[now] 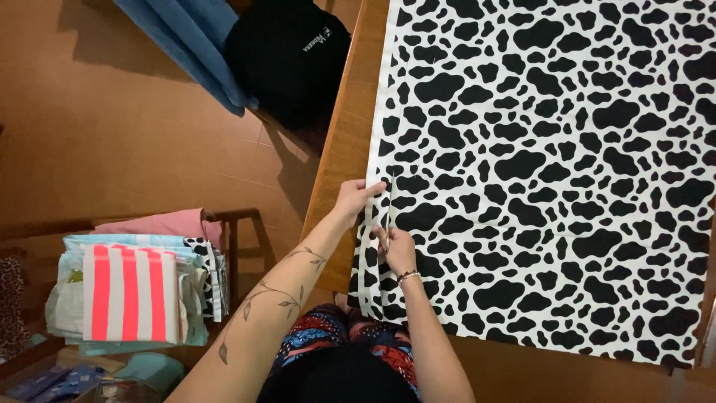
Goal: The person cuts a piece of black and white cow-print fabric on a wooden table using scissors. They trim the edges of the fabric, making several cuts along the sides.
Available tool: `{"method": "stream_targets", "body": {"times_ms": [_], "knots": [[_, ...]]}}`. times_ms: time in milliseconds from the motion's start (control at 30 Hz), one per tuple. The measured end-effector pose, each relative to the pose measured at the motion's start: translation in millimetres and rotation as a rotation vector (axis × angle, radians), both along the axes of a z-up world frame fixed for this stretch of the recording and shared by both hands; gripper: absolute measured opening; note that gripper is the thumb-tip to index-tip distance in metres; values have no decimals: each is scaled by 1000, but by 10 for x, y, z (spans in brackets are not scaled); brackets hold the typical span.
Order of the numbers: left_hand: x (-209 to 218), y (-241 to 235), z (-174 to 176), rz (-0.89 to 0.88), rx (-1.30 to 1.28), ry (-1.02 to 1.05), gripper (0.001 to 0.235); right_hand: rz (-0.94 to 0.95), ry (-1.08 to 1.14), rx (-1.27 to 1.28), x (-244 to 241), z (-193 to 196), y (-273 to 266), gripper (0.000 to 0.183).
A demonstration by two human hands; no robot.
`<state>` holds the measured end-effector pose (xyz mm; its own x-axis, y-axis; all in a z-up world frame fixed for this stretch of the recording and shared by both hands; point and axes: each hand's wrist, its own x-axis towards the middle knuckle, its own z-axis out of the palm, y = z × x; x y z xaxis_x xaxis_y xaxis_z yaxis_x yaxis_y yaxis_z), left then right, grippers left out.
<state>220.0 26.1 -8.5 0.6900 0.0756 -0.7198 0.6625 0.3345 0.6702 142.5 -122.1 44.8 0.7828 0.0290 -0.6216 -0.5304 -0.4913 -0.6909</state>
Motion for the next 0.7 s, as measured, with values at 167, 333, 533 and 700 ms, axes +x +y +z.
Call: {"method": "stream_targets", "body": {"times_ms": [167,333,533,700], "knots": [[10,-9,-130,22,-34,2,43,-8,-16,9,235,-648,-151,69],[0,10,22,29,-39,9,43,7,-13,-18,240,-768,-157,73],[4,8,50,23,-39,18,43,-14,-80,-10,179,-605,-93,73],[7,11,27,20,-40,14,41,-52,-61,18,174,-399,-33,69]]}}
